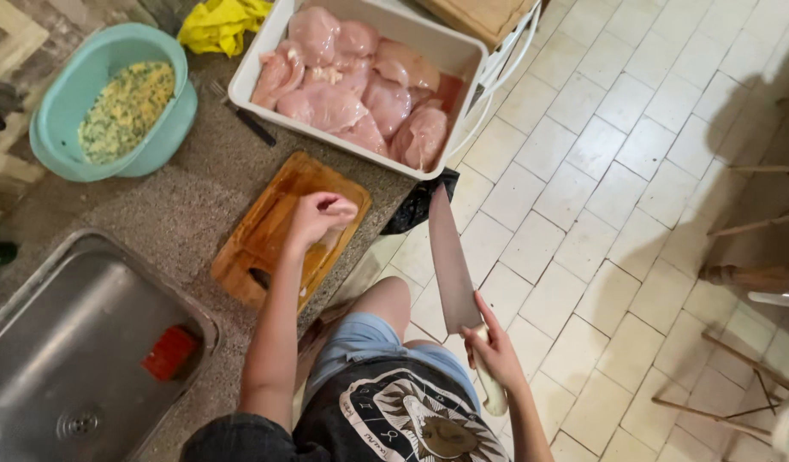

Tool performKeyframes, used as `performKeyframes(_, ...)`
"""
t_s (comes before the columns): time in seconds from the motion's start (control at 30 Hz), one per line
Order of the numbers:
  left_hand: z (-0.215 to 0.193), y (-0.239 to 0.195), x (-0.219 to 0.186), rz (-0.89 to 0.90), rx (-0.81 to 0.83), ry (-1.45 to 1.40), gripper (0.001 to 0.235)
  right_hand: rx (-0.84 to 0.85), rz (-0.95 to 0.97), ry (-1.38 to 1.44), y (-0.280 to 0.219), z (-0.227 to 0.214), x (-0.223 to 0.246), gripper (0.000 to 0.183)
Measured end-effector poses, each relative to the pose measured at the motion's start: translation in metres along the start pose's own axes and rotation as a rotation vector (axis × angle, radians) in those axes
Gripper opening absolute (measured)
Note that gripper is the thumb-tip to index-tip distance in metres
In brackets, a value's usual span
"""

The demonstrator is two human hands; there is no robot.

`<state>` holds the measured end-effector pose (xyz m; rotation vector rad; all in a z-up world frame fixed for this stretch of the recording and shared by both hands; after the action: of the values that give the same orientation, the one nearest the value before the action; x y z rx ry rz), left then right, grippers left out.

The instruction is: The person slices raw chicken breasts on a wooden cutting board using a large knife. They repeatedly take pieces from a white container, cut them into smaller portions, and place them back into the container.

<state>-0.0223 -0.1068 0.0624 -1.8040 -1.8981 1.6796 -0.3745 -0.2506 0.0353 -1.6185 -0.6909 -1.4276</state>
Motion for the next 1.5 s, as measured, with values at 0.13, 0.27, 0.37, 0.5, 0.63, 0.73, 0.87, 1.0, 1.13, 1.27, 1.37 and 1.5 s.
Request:
performKeyframes(0.13,0.002,-0.043,-0.081,0.241,0.065,0.066,0.036,-0.091,0.018,-0.021,-0.012,-0.002,0.001,0.071)
performKeyframes(0.27,0.027,-0.013,-0.143,0.691,0.012,-0.077,0.038,-0.22,0.039,0.025,-0.02,-0.005,-0.005,0.073)
performKeyframes(0.37,0.058,0.036,-0.173,0.93,-0.024,-0.143,0.03,-0.293,0.099,-0.019,-0.024,-0.005,0.004,0.075)
performKeyframes(0.5,0.077,0.044,-0.165,0.946,0.024,-0.003,0.02,-0.346,0.084,0.022,-0.027,-0.005,-0.005,0.075)
performKeyframes(0.63,0.08,0.042,-0.125,0.804,0.053,0.555,0.037,-0.368,0.071,0.055,-0.033,-0.005,-0.008,0.075)
performKeyframes(0.73,0.068,0.036,-0.114,0.766,0.14,0.66,0.038,-0.375,0.09,0.05,-0.031,-0.005,-0.015,0.076)
performKeyframes(0.87,0.034,0.022,-0.119,0.632,-0.038,0.387,0.026,-0.319,-0.005,0.064,-0.031,-0.01,-0.032,0.077)
performKeyframes(1.0,-0.006,0.094,-0.123,0.489,-0.475,0.765,0.031,-0.332,-0.026,0.074,-0.031,-0.009,-0.042,0.077)
performKeyframes(1.13,-0.022,0.142,-0.128,0.339,-0.32,1.063,0.085,-0.352,-0.093,0.077,-0.027,-0.005,-0.037,0.078)
performKeyframes(1.27,-0.009,0.164,-0.135,0.418,-0.329,1.359,0.092,-0.431,-0.012,0.068,-0.022,-0.002,-0.033,0.077)
performKeyframes(1.37,0.005,0.225,-0.12,0.506,-0.539,1.353,0.095,-0.47,-0.003,0.096,-0.024,-0.004,-0.036,0.079)
performKeyframes(1.5,-0.005,0.236,-0.115,0.611,-0.591,1.163,0.084,-0.5,0.01,0.07,-0.032,-0.007,-0.037,0.078)
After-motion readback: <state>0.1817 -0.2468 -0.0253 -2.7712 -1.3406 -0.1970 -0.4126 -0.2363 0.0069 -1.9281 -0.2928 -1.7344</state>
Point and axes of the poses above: each hand's wrist, its own y-axis towards the middle knuckle, its own z-axis out of the palm, x = y × z, the point moved 1 cm from there along y, towards the middle knuckle, and after that the axes turned 15 degrees about -z, right-handed, at the moved point
